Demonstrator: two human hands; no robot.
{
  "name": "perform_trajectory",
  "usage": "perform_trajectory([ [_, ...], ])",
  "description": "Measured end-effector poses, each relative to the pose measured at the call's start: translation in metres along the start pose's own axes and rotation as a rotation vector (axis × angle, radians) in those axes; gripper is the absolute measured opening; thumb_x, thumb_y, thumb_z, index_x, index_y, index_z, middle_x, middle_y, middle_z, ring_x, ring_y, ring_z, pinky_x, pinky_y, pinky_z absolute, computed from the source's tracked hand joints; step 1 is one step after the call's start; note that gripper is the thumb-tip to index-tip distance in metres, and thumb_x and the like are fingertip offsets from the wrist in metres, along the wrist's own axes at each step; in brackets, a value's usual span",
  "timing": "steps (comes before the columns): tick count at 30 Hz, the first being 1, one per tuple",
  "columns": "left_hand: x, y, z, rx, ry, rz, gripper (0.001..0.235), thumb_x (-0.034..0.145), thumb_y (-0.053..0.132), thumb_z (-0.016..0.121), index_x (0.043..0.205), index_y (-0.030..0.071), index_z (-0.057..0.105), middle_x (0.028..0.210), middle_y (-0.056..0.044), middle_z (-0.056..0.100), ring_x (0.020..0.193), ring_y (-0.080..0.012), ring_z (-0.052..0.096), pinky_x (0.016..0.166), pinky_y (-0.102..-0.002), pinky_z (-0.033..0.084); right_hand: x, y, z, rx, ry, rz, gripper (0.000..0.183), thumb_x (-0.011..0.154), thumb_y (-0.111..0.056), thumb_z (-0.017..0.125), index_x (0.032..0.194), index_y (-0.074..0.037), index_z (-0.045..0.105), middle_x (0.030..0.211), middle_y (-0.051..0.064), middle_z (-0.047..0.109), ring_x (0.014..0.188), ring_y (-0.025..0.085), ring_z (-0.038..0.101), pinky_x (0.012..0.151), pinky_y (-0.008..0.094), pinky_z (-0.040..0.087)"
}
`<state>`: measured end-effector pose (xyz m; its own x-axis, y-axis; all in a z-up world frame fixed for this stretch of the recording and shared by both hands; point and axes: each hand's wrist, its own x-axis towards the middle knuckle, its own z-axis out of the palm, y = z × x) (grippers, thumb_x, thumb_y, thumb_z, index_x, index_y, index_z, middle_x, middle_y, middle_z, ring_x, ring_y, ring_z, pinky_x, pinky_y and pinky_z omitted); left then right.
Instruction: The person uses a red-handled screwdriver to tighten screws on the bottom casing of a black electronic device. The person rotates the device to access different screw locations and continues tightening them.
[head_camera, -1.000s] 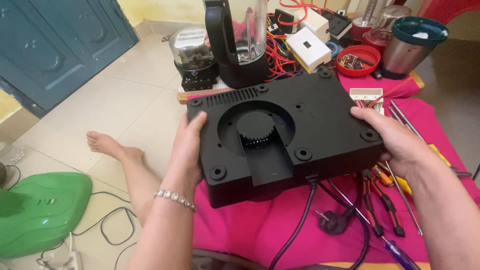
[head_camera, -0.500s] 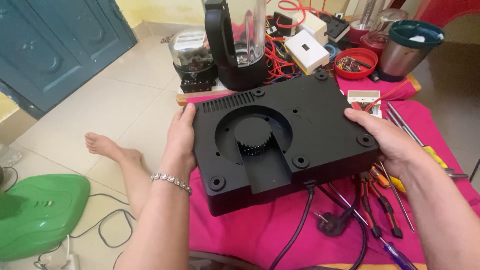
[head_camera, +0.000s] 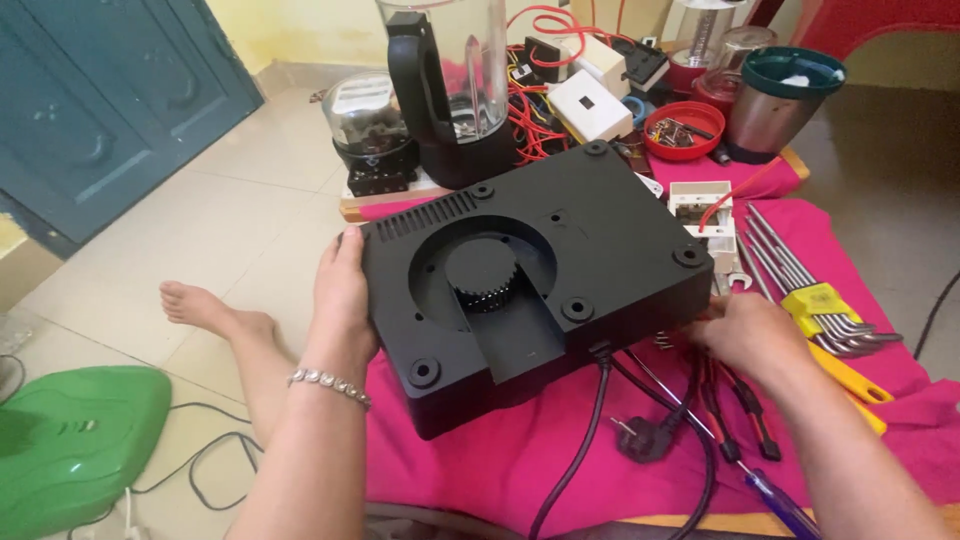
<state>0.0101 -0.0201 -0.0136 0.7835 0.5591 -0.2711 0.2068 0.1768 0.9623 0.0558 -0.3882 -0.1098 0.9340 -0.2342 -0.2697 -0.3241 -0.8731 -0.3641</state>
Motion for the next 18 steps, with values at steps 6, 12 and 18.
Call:
perform_trajectory([
  [6, 0.023, -0.006, -0.005, 0.116, -0.039, 0.071, 0.060, 0.102, 0.038, 0.041, 0.152, 0.006, 0.044, 0.151, -0.015, 0.055, 0.135, -0.0233, 0.058, 0.112, -0.034, 0.046, 0.017, 0.009, 0.031, -0.089, 0.068, -0.077, 0.050, 0.078, -0.040, 0.077, 0.115, -0.006, 0.076, 0.108, 0.023, 0.077, 0.099, 0.042, 0.074, 0.082, 0.046, 0.058],
  [12, 0.028, 0.000, 0.001, 0.143, -0.046, 0.077, 0.056, 0.101, 0.035, 0.044, 0.152, 0.010, 0.046, 0.153, -0.014, 0.054, 0.137, -0.0235, 0.057, 0.113, -0.034, 0.046, 0.004, 0.005, 0.043, -0.047, 0.118, -0.118, 0.049, 0.086, -0.040, 0.061, 0.117, -0.003, 0.072, 0.120, 0.024, 0.073, 0.109, 0.045, 0.070, 0.087, 0.051, 0.057],
  [18, 0.024, 0.007, 0.002, 0.204, -0.068, 0.038, 0.058, 0.101, 0.041, 0.044, 0.153, 0.015, 0.045, 0.156, -0.010, 0.051, 0.140, -0.0238, 0.053, 0.112, -0.039, 0.047, 0.026, 0.028, 0.045, 0.001, 0.080, -0.200, 0.048, 0.086, -0.040, 0.060, 0.115, -0.004, 0.073, 0.120, 0.020, 0.075, 0.109, 0.042, 0.071, 0.086, 0.048, 0.056],
])
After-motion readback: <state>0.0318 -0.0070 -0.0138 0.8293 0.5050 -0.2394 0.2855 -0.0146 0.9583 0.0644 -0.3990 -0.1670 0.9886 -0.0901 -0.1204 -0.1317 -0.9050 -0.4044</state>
